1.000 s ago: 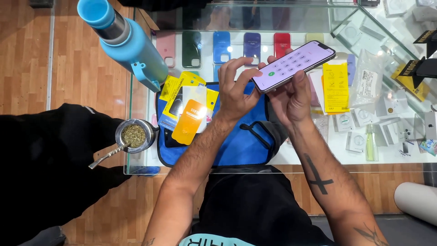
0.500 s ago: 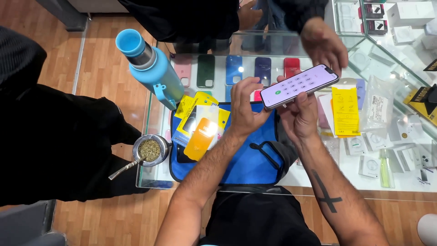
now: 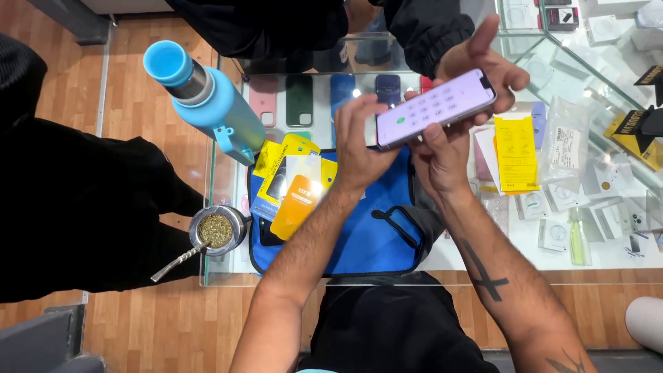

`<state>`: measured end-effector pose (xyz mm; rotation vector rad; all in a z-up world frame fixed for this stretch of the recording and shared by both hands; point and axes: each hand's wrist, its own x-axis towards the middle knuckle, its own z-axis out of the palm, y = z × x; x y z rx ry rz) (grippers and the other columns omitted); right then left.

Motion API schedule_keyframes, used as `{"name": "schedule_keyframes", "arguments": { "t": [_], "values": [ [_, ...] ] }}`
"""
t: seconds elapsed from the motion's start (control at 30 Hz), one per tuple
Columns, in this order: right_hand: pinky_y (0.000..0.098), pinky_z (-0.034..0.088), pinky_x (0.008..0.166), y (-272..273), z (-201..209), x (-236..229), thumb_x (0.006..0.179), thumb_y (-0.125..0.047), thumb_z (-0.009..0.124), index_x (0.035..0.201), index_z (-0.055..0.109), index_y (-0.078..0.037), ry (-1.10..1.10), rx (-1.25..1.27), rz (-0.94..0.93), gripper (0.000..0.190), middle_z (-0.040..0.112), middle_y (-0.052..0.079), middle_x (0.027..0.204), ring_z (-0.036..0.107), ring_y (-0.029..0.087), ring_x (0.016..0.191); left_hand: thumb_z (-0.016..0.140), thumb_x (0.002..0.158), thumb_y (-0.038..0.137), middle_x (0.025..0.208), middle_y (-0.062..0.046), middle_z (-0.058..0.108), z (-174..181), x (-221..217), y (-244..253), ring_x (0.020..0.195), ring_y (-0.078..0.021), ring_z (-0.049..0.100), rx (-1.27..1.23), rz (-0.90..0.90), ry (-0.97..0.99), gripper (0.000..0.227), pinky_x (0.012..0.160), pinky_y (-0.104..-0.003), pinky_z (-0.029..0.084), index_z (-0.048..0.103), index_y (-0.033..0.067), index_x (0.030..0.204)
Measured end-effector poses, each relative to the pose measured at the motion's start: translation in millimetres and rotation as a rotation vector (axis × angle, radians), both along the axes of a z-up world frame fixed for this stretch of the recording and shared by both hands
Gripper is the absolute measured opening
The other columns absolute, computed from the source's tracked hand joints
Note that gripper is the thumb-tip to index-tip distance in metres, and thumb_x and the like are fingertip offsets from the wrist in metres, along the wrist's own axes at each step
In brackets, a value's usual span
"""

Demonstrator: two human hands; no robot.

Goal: Cleaning a smartphone screen with a cloth and testing the touchscreen interface.

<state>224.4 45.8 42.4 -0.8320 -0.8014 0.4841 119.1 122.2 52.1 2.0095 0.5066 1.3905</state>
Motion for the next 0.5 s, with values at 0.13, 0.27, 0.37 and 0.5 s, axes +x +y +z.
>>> {"name": "schedule_keyframes", "arguments": {
  "t": [0.13,0.27,0.37,0.5],
  "values": [
    [0.0427,0.041,0.115,13,44,-11,0.082,-0.023,0.071,0.136,0.023,-0.011,-0.047,-0.011,0.053,0.073,0.028,0.010,0.139,0.041,0.033,0.132,0.082,0.070,0.021,0.125,-0.011,0.047,7,3,23,0.122,-0.0252,0.045,-0.089,0.007,-0.085,0.066,0.096,-0.035,0.049,0.040,0.0111,0.120],
    [0.0501,0.039,0.116,36,47,-14,0.088,-0.011,0.070,0.138,0.027,-0.013,0.024,0.096,0.163,0.066,0.037,0.004,0.136,0.043,0.031,0.131,0.083,0.069,0.016,0.126,-0.012,0.046,32,6,36,0.118,-0.0230,0.048,-0.115,-0.032,-0.200,0.068,0.092,-0.029,0.047,0.036,0.0110,0.119],
    [0.0399,0.038,0.114,49,61,-17,0.084,-0.019,0.075,0.138,0.028,-0.009,0.103,0.087,0.140,0.072,0.036,0.007,0.139,0.046,0.032,0.130,0.080,0.071,0.019,0.123,-0.010,0.047,42,8,45,0.112,-0.0205,0.052,-0.094,0.093,-0.242,0.069,0.091,-0.030,0.046,0.031,0.0104,0.118],
    [0.0317,0.053,0.082,67,92,-10,0.069,-0.034,0.076,0.136,0.034,-0.011,0.293,-0.123,0.110,0.082,0.055,0.016,0.127,0.056,0.025,0.118,0.082,0.068,0.021,0.118,-0.008,0.046,51,13,63,0.113,-0.0214,0.047,-0.027,0.134,-0.224,0.053,0.087,-0.031,0.050,0.044,0.0159,0.105]
  ]
}}
